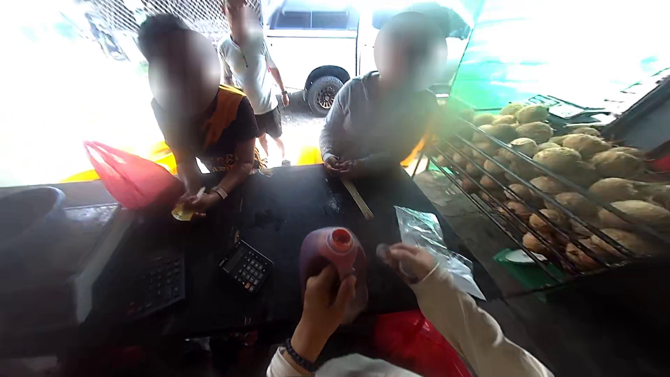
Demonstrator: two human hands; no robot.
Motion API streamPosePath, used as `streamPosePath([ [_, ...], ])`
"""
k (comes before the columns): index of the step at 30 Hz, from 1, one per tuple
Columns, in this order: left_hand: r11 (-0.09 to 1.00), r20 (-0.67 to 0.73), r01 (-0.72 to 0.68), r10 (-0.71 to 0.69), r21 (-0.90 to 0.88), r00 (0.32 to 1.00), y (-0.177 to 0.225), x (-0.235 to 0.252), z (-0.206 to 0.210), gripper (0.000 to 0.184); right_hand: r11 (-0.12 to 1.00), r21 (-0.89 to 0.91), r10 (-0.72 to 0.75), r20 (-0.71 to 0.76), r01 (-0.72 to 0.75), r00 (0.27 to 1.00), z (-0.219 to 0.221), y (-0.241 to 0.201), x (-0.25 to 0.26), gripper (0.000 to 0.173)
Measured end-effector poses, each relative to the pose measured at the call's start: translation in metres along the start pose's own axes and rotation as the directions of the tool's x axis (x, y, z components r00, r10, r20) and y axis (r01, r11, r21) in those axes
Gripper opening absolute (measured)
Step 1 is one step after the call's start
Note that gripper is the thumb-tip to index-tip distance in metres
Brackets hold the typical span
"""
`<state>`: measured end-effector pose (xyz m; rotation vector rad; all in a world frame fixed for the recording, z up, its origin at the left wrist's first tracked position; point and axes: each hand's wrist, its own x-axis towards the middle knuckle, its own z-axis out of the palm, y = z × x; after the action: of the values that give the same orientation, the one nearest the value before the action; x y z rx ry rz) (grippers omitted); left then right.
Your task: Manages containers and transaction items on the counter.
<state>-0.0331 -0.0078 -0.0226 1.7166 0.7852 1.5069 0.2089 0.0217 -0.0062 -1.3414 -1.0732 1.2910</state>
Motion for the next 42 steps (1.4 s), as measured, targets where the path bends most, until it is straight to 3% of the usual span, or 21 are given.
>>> streamPosePath([
  [2, 0.998, -0.030, -0.040, 0.041, 0.045, 0.999, -0.001, -0.001, -0.019, 0.033, 0.983, -0.107, 0.147, -0.014, -0.148, 0.989, 0.002, 0.028, 0.013, 0.016],
  [5, 0.980, -0.109, -0.052, 0.074, 0.192, 0.991, -0.001, -0.006, -0.051, 0.038, 0.969, 0.042, 0.243, 0.017, -0.244, 0.970, 0.010, 0.037, 0.019, 0.017],
  [8, 0.939, -0.256, 0.014, 0.079, 0.344, 0.963, 0.002, -0.010, -0.069, 0.040, 0.930, 0.317, 0.147, 0.138, -0.184, 0.979, 0.017, 0.036, 0.022, 0.025],
  [11, 0.864, -0.404, 0.048, 0.184, 0.502, 0.896, 0.013, -0.026, -0.062, 0.044, 0.878, 0.471, -0.101, 0.356, -0.086, 0.929, 0.013, 0.051, 0.032, 0.021],
  [14, 0.691, -0.294, -0.132, 0.462, 0.711, 0.837, 0.020, -0.053, -0.041, 0.029, 0.890, 0.421, 0.025, 0.338, -0.175, 0.941, 0.027, 0.026, 0.015, 0.013],
  [16, 0.670, -0.087, -0.315, 0.494, 0.673, 0.865, 0.019, -0.068, -0.018, 0.015, 0.869, 0.414, 0.082, 0.419, -0.271, 0.904, 0.028, 0.018, 0.011, 0.016],
  [17, 0.730, 0.000, -0.349, 0.431, 0.587, 0.902, 0.014, -0.071, -0.006, 0.014, 0.848, 0.437, 0.070, 0.471, -0.301, 0.879, 0.027, 0.021, 0.013, 0.017],
  [18, 0.829, 0.050, -0.284, 0.297, 0.481, 0.953, 0.009, -0.071, 0.004, 0.015, 0.829, 0.455, 0.046, 0.524, -0.325, 0.851, 0.027, 0.025, 0.015, 0.016],
  [20, 0.972, 0.056, 0.060, -0.074, 0.227, 0.996, 0.005, -0.062, 0.019, 0.021, 0.815, 0.461, 0.008, 0.595, -0.350, 0.804, 0.028, 0.035, 0.020, 0.014],
  [22, 0.952, 0.015, 0.306, -0.306, 0.004, 0.952, 0.006, -0.054, 0.028, 0.023, 0.811, 0.460, -0.004, 0.621, -0.360, 0.784, 0.030, 0.041, 0.021, 0.013],
  [24, 0.911, -0.024, 0.403, -0.407, -0.086, 0.913, 0.011, -0.049, 0.034, 0.027, 0.797, 0.469, 0.008, 0.623, -0.381, 0.782, 0.031, 0.047, 0.018, 0.014],
  [29, 0.863, -0.045, 0.503, -0.505, -0.049, 0.862, 0.016, -0.042, 0.039, 0.035, 0.791, 0.429, 0.031, 0.682, -0.435, 0.731, 0.023, 0.050, 0.016, 0.011],
  [31, 0.850, -0.062, 0.514, -0.523, -0.114, 0.850, 0.016, -0.040, 0.043, 0.032, 0.826, 0.397, 0.018, 0.691, -0.400, 0.723, 0.017, 0.049, 0.015, 0.012],
  [37, 0.823, -0.063, 0.503, -0.535, -0.264, 0.842, 0.008, -0.038, 0.052, 0.031, 0.964, 0.198, 0.071, 0.450, -0.177, 0.890, 0.016, 0.031, 0.004, 0.017],
  [42, 0.844, -0.128, 0.491, -0.523, -0.216, 0.843, 0.005, -0.036, 0.058, 0.039, 0.987, 0.103, 0.088, 0.316, -0.127, 0.945, 0.024, 0.015, -0.004, 0.012],
])
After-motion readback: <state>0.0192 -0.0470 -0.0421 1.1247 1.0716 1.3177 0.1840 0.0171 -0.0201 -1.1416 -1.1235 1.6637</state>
